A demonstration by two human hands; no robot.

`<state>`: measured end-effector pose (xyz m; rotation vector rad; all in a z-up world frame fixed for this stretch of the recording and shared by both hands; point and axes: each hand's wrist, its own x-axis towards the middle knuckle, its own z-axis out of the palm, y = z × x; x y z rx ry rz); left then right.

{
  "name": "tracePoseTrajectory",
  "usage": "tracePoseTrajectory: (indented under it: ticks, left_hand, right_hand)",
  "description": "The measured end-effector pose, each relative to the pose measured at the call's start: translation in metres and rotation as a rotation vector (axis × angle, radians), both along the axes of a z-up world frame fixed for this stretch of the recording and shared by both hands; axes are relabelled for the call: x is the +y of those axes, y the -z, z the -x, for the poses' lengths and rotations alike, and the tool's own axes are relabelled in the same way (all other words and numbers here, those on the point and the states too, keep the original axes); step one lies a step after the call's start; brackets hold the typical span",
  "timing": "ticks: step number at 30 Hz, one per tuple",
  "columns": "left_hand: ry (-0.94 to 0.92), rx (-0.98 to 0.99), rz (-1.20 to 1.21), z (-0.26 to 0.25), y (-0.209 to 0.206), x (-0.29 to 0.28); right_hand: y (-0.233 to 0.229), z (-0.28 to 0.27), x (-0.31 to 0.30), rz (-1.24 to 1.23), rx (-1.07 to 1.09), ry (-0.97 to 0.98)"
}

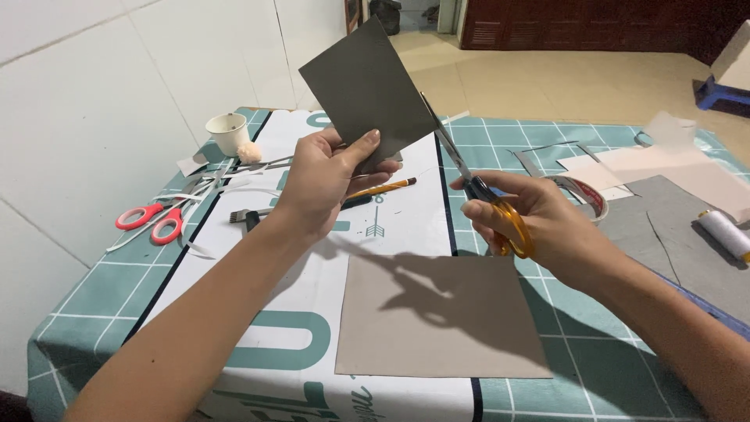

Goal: Cutting and folding grey cardboard to create a pattern or component for a leather goods project

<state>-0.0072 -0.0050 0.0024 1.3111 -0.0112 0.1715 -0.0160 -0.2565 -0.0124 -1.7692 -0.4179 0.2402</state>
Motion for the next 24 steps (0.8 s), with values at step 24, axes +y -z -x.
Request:
tracePoseTrajectory:
  ticks: [24]
  left_hand:
    - [0.513,0.321,-0.957,0.035,-0.029,-0.001]
  right_hand:
    - [0.01,-0.012,-0.021,0.714,-0.863,0.433]
